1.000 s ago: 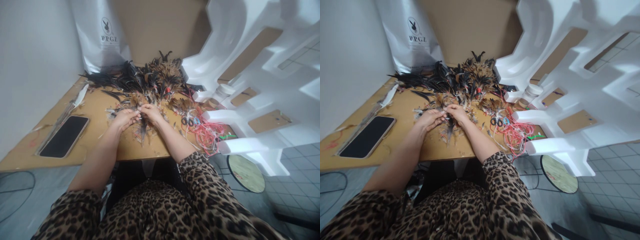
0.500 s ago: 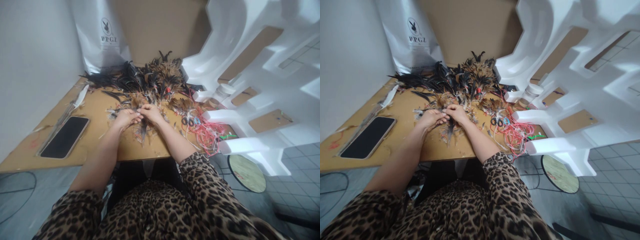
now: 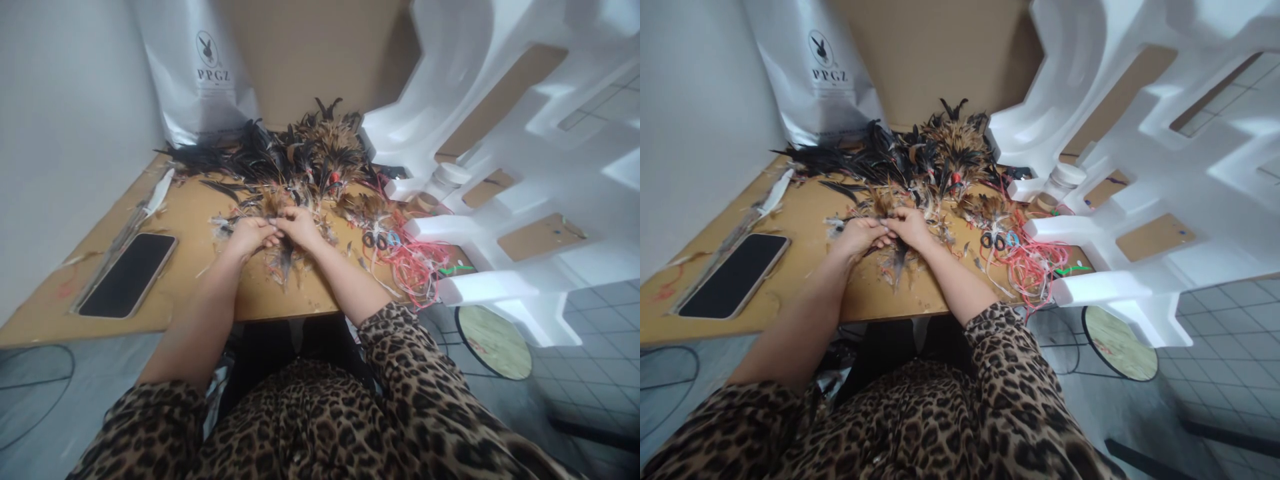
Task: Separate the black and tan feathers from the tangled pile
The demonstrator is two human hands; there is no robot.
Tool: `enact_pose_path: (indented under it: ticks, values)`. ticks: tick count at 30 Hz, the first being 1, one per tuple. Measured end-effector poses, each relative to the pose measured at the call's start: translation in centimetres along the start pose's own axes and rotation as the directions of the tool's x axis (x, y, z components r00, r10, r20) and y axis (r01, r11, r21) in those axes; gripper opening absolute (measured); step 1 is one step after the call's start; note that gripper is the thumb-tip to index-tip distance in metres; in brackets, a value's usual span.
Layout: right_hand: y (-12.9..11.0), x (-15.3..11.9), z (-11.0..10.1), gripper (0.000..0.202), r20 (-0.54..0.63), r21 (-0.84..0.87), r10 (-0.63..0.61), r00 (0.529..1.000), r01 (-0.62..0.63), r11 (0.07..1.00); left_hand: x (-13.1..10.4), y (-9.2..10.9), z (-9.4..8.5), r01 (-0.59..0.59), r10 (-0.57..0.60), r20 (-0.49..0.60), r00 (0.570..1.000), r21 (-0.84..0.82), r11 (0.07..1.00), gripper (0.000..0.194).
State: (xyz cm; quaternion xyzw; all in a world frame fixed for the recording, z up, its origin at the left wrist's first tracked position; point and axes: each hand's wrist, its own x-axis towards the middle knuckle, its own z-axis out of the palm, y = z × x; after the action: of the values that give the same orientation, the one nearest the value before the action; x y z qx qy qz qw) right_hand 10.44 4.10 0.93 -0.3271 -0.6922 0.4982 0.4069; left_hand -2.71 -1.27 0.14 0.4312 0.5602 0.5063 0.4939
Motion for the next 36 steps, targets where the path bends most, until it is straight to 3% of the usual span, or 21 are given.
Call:
enact_pose_path:
  ticks: [5,10,16,20,31,36]
  values:
    - [0.7,0.2,0.3,0.033,-0.014,0.122,0.034,0.999,-0.032,0.992,-0.2,0.2,0.3,-0.006,0.005,-0.018,1.000,-0.012,1.000,0.009]
    - [1.0,0.3,0.3,0.031,-0.034,0.278,0.119,0.992,-0.105,0.955,-0.5,0.6,0.3,0.005,-0.001,0.038,0.999,-0.097,0.995,0.011]
    - [0.7,0.2,0.4,0.033,0.026,0.338,0.168,0.985,-0.167,0.926,-0.2,0.2,-0.3,0.008,-0.007,0.038,0.999,-0.018,1.000,0.014]
    - [0.6,0.2,0.4,0.034,0.023,0.327,0.177,0.984,-0.175,0.929,-0.2,0.3,-0.2,-0.021,0.020,0.005,1.000,0.023,1.000,0.016]
    - [0.1,0.0,0.3,0.034,-0.009,0.245,0.138,0.990,-0.132,0.960,0.0,0.0,0.6,-0.008,0.004,-0.070,0.998,-0.053,0.999,0.014]
    - [-0.3,0.8,-2.2,0.029,0.028,0.139,0.115,0.993,-0.118,0.983,-0.1,0.3,0.9,-0.018,0.007,-0.112,0.994,-0.095,0.995,0.015]
